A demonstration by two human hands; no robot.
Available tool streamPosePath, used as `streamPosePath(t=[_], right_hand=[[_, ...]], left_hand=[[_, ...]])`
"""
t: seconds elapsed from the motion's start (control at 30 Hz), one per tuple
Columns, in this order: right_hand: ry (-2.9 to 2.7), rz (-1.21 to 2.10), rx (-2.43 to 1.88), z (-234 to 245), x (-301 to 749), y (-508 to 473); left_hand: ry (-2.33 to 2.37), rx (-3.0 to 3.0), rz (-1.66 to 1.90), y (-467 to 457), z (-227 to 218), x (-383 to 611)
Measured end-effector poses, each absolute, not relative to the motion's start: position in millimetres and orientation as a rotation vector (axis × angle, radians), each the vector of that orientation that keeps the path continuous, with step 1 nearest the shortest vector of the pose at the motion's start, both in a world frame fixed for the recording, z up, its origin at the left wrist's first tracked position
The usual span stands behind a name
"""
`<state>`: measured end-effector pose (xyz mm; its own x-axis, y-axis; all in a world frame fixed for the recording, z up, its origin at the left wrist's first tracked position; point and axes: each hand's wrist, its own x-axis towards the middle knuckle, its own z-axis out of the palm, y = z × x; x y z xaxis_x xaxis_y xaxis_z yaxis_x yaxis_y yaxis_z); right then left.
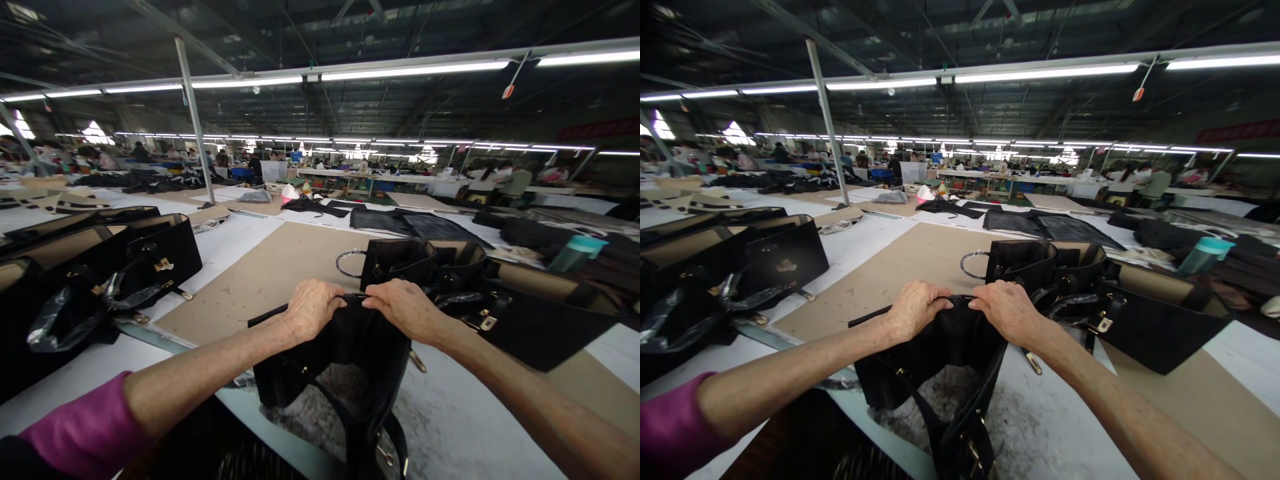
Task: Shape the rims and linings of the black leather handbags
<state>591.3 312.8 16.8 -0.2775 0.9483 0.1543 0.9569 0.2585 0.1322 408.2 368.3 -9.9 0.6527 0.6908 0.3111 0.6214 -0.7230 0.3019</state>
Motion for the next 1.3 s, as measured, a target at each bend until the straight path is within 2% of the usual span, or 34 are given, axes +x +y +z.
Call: streamPosePath(t=[0.33,0.57,0.63,0.83,0.93,1.13,1.3], right_hand=[[-2.417,-0.378,-1.958,17.2,583.8,314.3],[-2.420,-0.356,-1.924,15.4,581.6,317.7],[-2.401,-0.263,-1.897,17.1,583.3,316.5],[-2.102,0.330,-1.788,26.8,599.3,303.8],[-2.033,0.398,-1.784,29.4,602.8,295.8],[-2.110,0.012,-2.141,25.6,585.8,294.1],[-2.267,-0.315,-2.119,19.9,583.8,296.9]], left_hand=[[1.186,2.705,0.512,365.3,1.3,419.6],[1.084,2.909,0.421,367.0,7.2,430.7],[1.093,2.937,0.368,367.9,9.2,432.7],[1.128,2.920,0.370,369.9,13.7,431.5],[1.120,2.903,0.347,369.6,15.4,430.6],[1.123,2.897,0.343,367.1,15.3,429.2],[1.135,2.928,0.349,364.6,15.6,429.9]])
